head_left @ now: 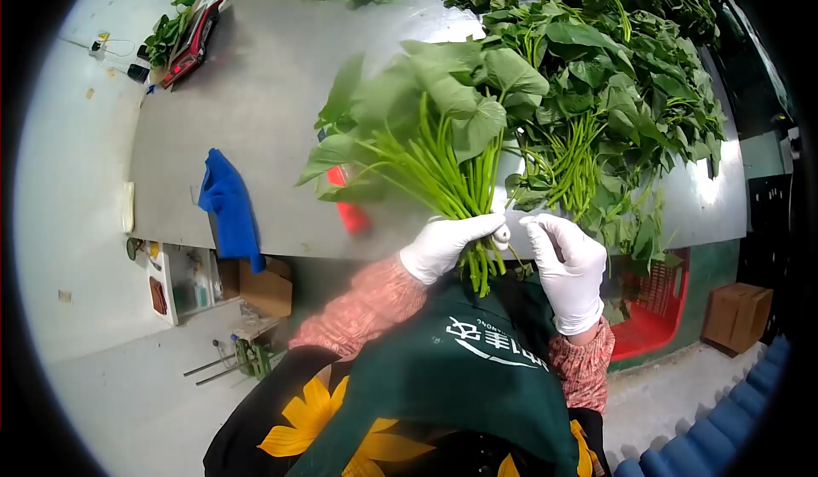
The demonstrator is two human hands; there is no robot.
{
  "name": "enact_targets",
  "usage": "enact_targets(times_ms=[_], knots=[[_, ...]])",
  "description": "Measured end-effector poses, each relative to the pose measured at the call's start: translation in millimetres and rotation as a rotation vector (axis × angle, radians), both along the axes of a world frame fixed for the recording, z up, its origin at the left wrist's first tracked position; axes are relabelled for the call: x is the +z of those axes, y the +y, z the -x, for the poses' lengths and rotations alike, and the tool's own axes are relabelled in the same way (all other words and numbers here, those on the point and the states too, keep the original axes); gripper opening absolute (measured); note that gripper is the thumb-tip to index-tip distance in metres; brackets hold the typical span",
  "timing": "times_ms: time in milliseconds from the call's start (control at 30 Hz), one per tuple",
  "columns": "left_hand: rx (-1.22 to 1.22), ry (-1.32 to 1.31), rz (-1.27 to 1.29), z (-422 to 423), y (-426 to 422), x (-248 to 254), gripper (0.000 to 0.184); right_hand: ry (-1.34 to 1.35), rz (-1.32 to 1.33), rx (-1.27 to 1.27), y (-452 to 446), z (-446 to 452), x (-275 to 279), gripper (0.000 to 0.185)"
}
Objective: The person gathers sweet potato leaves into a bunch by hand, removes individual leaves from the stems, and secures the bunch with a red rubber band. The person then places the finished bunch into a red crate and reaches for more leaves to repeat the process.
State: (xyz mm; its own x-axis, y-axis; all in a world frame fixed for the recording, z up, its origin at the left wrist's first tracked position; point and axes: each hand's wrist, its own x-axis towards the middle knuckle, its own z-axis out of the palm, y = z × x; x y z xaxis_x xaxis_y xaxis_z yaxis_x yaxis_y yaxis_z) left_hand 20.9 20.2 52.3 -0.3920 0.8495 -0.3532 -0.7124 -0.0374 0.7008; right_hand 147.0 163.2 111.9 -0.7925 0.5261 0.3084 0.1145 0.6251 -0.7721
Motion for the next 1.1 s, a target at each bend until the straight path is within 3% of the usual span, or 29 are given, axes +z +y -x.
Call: enact_targets(times_ms=[100, 233, 300, 433, 467, 533, 633, 667, 767, 833, 967, 1033, 1100], knots=[[0.125, -0.014, 0.078, -16, 5, 9, 0.027, 0.136, -0.006, 0.177, -6, 18, 14, 0.020], [0.044, 0.107, -0.016, -17, 3, 5, 0.030, 0.018, -0.392, 0.240, -14, 40, 27, 0.039], [0.096, -0.109, -0.106, -17, 3, 1, 0.032, -0.045, -0.445, 0.219, -14, 50, 22, 0.031], [0.039, 0.044, -0.063, -12, -5, -16, 0.029, 0.049, -0.352, 0.272, -7, 54, 18, 0.015], [0.027, -0.043, -0.057, -11, -6, -17, 0.028, 0.054, -0.327, 0.277, -6, 53, 17, 0.013], [-0.148, 0.590, 0.060, -7, -1, -8, 0.027, 0.095, -0.274, 0.258, -7, 53, 13, 0.009], [-0.029, 0.251, 0.034, -16, 4, 5, 0.028, -0.024, 0.027, 0.339, 0, 36, 29, 0.008], [-0.010, -0.008, -0.003, -18, 0, 7, 0.025, -0.012, 0.143, 0.391, 6, 28, 25, 0.008], [0.013, -0.038, 0.072, -4, 2, 31, 0.019, -0.079, 0.261, 0.281, 22, 3, 17, 0.008], [0.016, -0.044, 0.044, 0, 0, 26, 0.019, -0.255, 0.387, 0.116, 36, -17, 8, 0.009], [0.005, -0.022, 0.054, 0, 1, 21, 0.019, -0.271, 0.430, 0.001, 45, -39, 7, 0.007], [-0.044, 0.009, 0.059, -5, 5, 23, 0.018, -0.140, 0.461, 0.120, 30, -27, 28, 0.028], [-0.097, 0.071, 0.099, -11, 8, 17, 0.021, -0.024, 0.238, 0.270, 13, -9, 31, 0.032]])
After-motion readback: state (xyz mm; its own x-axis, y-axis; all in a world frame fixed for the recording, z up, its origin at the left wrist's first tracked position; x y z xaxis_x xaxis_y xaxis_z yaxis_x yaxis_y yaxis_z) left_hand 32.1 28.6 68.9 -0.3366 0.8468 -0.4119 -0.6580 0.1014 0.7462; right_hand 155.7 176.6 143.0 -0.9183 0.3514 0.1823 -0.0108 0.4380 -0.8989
